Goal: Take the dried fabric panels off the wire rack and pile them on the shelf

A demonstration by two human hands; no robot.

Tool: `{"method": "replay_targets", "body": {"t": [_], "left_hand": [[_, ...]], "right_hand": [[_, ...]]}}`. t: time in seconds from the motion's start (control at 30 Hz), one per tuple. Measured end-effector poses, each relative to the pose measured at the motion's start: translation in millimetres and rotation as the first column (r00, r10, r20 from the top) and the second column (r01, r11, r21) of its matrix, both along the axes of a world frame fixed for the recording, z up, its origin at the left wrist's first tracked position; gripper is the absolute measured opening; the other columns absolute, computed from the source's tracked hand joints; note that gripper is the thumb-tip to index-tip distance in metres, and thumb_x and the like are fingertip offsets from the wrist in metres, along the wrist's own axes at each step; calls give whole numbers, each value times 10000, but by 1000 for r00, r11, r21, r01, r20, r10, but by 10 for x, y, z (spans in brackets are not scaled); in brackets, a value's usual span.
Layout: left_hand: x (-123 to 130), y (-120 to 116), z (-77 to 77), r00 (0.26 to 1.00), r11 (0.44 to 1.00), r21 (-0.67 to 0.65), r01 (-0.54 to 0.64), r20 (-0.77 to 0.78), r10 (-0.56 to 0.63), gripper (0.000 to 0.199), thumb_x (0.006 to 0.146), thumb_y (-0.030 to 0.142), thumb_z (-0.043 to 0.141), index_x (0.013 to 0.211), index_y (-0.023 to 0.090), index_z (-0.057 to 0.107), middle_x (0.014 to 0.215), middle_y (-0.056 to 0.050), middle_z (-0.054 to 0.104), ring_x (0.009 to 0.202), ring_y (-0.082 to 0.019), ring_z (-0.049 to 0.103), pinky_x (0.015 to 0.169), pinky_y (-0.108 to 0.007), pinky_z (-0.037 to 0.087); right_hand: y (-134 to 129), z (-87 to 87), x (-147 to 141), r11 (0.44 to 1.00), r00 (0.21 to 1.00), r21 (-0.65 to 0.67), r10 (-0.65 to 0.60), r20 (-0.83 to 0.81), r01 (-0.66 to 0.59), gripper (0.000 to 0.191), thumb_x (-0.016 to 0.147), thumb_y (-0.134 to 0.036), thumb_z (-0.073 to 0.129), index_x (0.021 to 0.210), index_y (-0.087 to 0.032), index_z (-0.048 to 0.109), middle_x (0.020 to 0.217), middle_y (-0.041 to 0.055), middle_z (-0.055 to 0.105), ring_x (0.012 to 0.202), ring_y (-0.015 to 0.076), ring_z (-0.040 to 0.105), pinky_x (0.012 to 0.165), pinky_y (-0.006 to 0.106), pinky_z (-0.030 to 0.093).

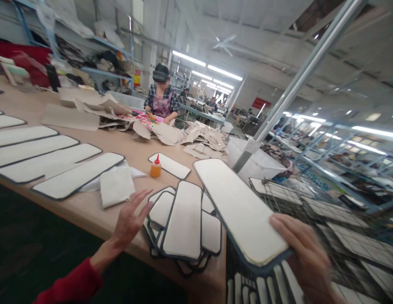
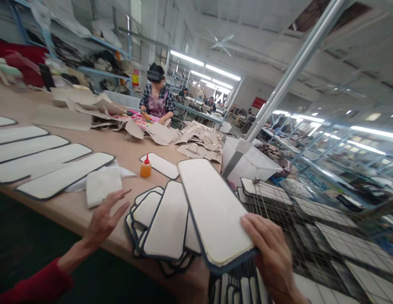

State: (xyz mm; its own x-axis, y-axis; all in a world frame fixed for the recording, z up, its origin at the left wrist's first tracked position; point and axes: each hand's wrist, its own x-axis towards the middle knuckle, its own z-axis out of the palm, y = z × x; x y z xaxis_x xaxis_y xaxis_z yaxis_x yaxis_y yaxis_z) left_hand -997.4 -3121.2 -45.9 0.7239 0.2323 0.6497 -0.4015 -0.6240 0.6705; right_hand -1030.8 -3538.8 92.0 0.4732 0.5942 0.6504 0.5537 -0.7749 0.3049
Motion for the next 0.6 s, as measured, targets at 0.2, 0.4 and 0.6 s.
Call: {"method": "replay_targets", "body": {"t": [0.2, 0.4, 0.6], "left_hand": [[8, -126, 46, 977, 965, 181, 192, 60, -206, 338, 886, 234, 462, 1220, 207, 500, 1194, -93, 575, 1162, -213, 493, 1011, -386, 404], [175, -580, -537, 672, 612, 377, 696, -642, -369, 756, 698, 533, 639, 1345, 197, 438, 1427, -157, 389, 1336, -354, 293, 1086, -558, 230], [139, -581, -606, 700, 547, 517, 659, -687, -195, 896, 599, 581, 668, 1372, 217, 400, 1491, -133, 247, 1377, -373, 146, 1096, -579, 129]], "right_hand": [[452, -1039, 748, 969, 796, -127, -246, -554, 211, 536, 852, -43, 316, 1332, -252, 430, 1372, 29, 453, 1251, 212, 406, 1013, 394, 320], [307, -1245, 1120, 738, 515, -51, -516, -685, 672, 645, 840, -113, 389, 1429, -43, 136, 1365, 241, 395, 1168, 288, 498, 925, 410, 397], [379, -1416, 856, 716, 392, 52, -317, -864, 696, 523, 832, -287, 525, 1308, -111, 398, 1033, 119, 652, 1014, 218, 596, 867, 294, 428]]}}
